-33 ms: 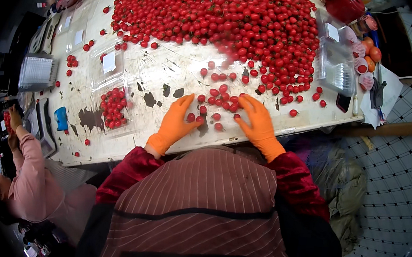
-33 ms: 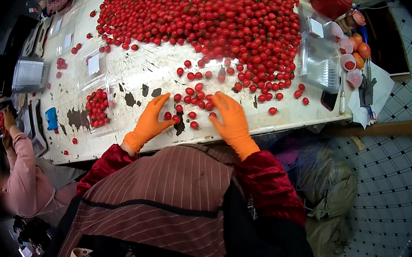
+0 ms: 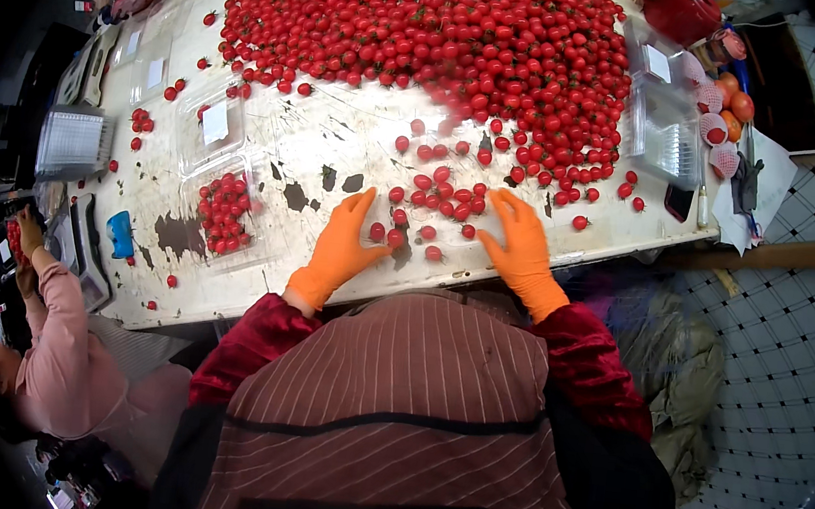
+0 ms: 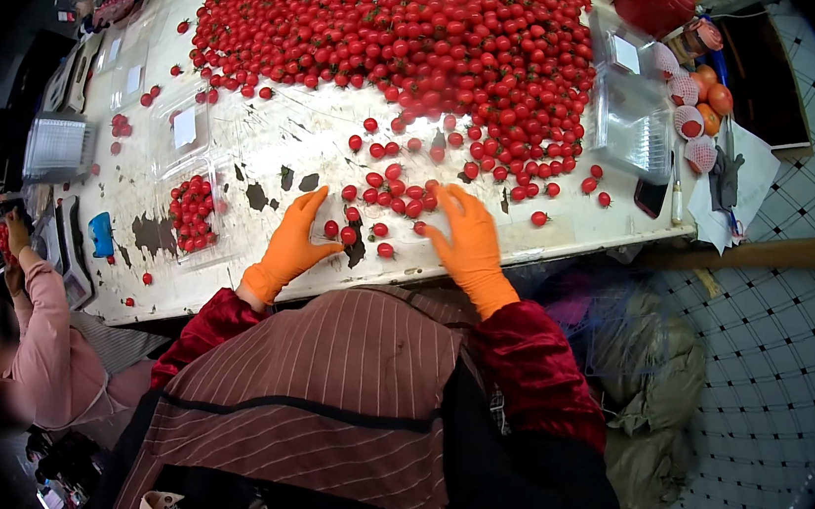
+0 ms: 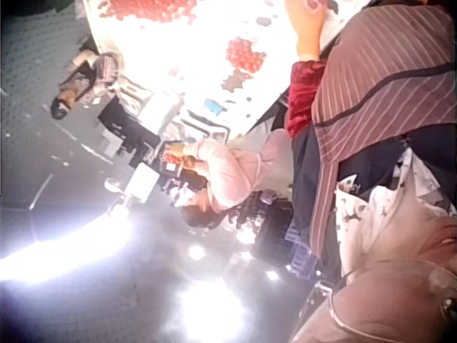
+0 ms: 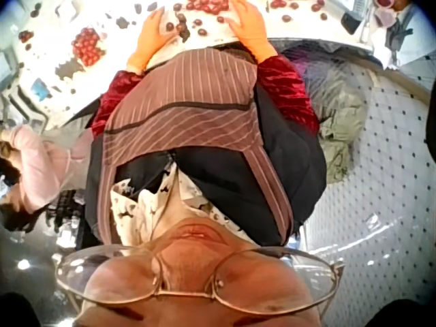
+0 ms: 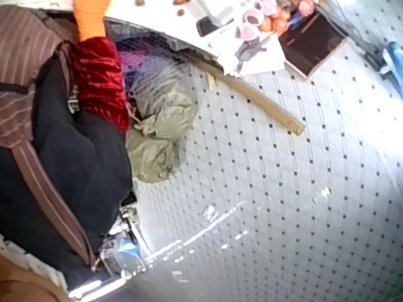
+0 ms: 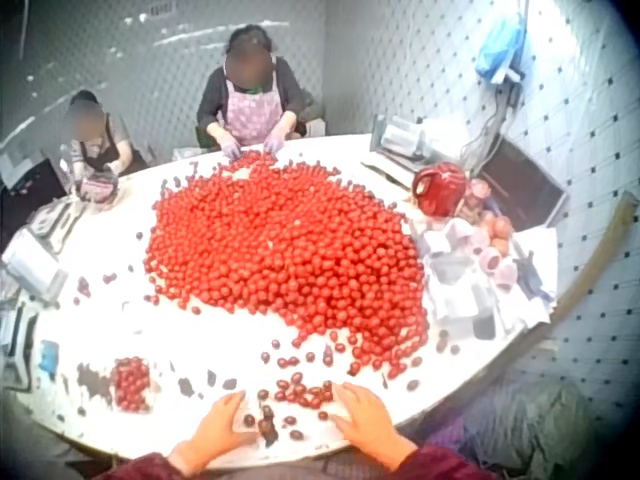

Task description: The person sorts red cherries from a large pile on a table into clear plastic containers. They wear orange gloves and repeatedly pick up handfuls of cherries, place them into containers, and move the containers aside to continue filling new ones.

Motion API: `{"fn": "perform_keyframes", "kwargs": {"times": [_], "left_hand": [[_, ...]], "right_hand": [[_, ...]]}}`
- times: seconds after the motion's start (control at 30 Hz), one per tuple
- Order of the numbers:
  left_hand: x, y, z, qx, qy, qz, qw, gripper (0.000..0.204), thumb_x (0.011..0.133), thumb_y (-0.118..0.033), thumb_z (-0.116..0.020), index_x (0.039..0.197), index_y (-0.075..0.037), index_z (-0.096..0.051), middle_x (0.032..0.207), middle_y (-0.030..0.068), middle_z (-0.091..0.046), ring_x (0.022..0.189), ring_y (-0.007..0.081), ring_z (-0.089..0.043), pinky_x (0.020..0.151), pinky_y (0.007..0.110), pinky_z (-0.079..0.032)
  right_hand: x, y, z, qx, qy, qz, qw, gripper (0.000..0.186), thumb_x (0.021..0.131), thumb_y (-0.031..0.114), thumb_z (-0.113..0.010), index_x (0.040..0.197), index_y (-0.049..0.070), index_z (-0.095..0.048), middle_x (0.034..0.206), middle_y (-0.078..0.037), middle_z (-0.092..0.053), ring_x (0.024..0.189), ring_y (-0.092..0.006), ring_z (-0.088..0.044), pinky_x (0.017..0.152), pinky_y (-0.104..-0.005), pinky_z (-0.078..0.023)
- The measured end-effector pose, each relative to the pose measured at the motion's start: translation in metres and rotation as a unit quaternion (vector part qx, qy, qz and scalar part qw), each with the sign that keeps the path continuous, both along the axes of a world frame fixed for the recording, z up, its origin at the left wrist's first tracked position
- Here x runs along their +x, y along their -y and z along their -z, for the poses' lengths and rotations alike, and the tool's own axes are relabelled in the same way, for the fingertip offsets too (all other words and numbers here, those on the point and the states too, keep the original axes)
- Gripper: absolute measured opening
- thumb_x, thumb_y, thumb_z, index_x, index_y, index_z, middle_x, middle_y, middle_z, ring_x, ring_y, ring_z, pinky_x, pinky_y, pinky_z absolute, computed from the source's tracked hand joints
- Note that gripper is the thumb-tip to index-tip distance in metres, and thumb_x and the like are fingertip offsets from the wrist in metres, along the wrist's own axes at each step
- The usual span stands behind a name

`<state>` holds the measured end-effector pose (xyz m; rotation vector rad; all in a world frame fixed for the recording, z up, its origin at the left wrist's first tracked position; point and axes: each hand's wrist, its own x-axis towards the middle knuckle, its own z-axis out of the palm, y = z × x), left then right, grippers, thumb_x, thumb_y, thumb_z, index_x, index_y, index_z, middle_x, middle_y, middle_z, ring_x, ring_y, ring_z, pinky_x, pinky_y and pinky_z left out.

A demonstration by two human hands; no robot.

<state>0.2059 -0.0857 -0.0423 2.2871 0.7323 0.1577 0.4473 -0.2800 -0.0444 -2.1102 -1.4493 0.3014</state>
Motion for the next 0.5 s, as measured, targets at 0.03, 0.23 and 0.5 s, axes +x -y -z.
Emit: {"fn": "perform_keyframes", "kwargs": {"times": [0.03,0.23,0.5], "left_hand": [[-0.007,0.004,-0.002,-0.023,-0.025,-0.016,0.999,0.094,0.065,-0.017,-0.083,0.145,-0.003,-0.036,0.134,0.0206,-0.045,0.12,0.0373,-0.049,0.096,0.041,-0.046],[0.012,0.038,-0.001,-0.059,-0.118,-0.022,0.991,0.114,0.058,-0.019,-0.089,0.151,-0.009,-0.025,0.133,0.0205,-0.04,0.116,0.0374,-0.051,0.09,0.039,-0.051],[0.045,0.055,-0.004,-0.082,-0.048,0.013,0.995,0.099,0.064,-0.013,-0.085,0.147,-0.006,-0.031,0.133,0.0198,-0.041,0.111,0.0381,-0.055,0.09,0.039,-0.051]], "right_hand": [[0.003,0.008,0.003,-0.021,0.015,0.049,0.998,0.07,0.076,0.034,-0.076,0.135,0.007,-0.05,0.135,-0.017,-0.047,0.12,-0.0359,-0.047,0.097,-0.0475,-0.044],[-0.009,0.022,-0.003,-0.246,-0.011,0.123,0.961,0.088,0.067,0.037,-0.083,0.14,0.007,-0.042,0.128,-0.02,-0.045,0.115,-0.0384,-0.049,0.09,-0.0471,-0.049],[-0.047,-0.019,-0.002,-0.23,-0.126,0.029,0.965,0.098,0.064,0.017,-0.084,0.146,0.007,-0.031,0.123,-0.02,-0.043,0.112,-0.0387,-0.052,0.087,-0.0436,-0.052]]}}
